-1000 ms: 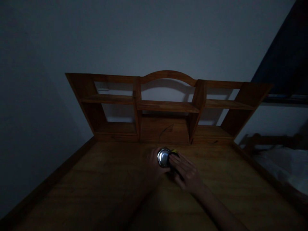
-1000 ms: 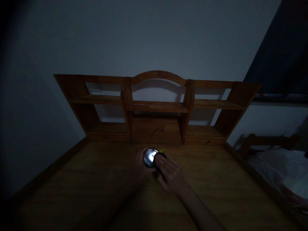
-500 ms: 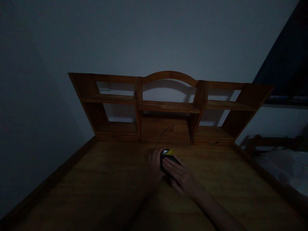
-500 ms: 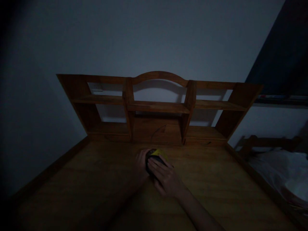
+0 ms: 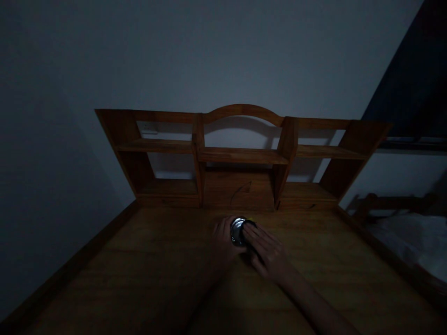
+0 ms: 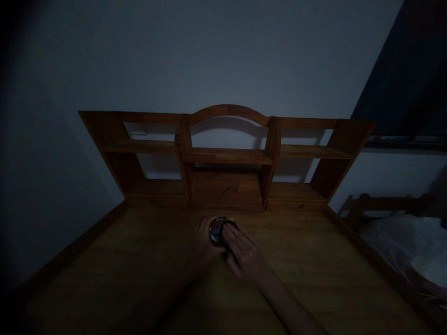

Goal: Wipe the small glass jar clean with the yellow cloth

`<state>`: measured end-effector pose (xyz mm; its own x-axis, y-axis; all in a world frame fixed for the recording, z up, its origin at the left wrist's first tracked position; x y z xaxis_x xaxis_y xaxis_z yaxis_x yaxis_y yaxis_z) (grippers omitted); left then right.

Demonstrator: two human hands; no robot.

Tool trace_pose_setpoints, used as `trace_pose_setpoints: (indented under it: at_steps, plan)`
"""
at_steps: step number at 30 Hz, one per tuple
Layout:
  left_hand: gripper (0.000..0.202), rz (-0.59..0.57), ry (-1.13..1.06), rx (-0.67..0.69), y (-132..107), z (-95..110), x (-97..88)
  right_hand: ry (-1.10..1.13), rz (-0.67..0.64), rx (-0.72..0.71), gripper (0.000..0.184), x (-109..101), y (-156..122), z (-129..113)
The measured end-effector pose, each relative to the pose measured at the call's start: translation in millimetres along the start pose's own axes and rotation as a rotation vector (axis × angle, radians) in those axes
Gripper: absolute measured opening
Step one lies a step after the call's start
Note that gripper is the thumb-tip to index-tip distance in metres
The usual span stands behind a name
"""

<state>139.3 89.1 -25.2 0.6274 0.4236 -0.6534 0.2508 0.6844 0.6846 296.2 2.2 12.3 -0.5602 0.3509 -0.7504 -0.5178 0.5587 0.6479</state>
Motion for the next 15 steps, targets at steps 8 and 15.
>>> trace_pose_setpoints:
  at_steps: [8, 15]
  plan:
    - [0.043, 0.004, 0.01, 0.006, 0.8, 6.0, -6.9, 0.064, -0.162, 0.023, 0.067, 7.3, 7.9, -7.8]
    - [0.042, -0.029, -0.034, -0.047, 1.2, 5.9, -2.9, 0.088, -0.078, -0.077, 0.067, 6.8, -2.1, -4.6]
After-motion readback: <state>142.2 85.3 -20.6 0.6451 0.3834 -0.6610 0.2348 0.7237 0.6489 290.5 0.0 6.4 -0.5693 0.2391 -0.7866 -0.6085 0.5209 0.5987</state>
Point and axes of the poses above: each hand's wrist, its own y-axis towards the middle knuckle, its own x-axis out of the palm, z = x × y, the point moved 2 cm from there along y, towards the middle knuckle, and after that the axes turned 14 degrees about y, right-handed, at the moved point
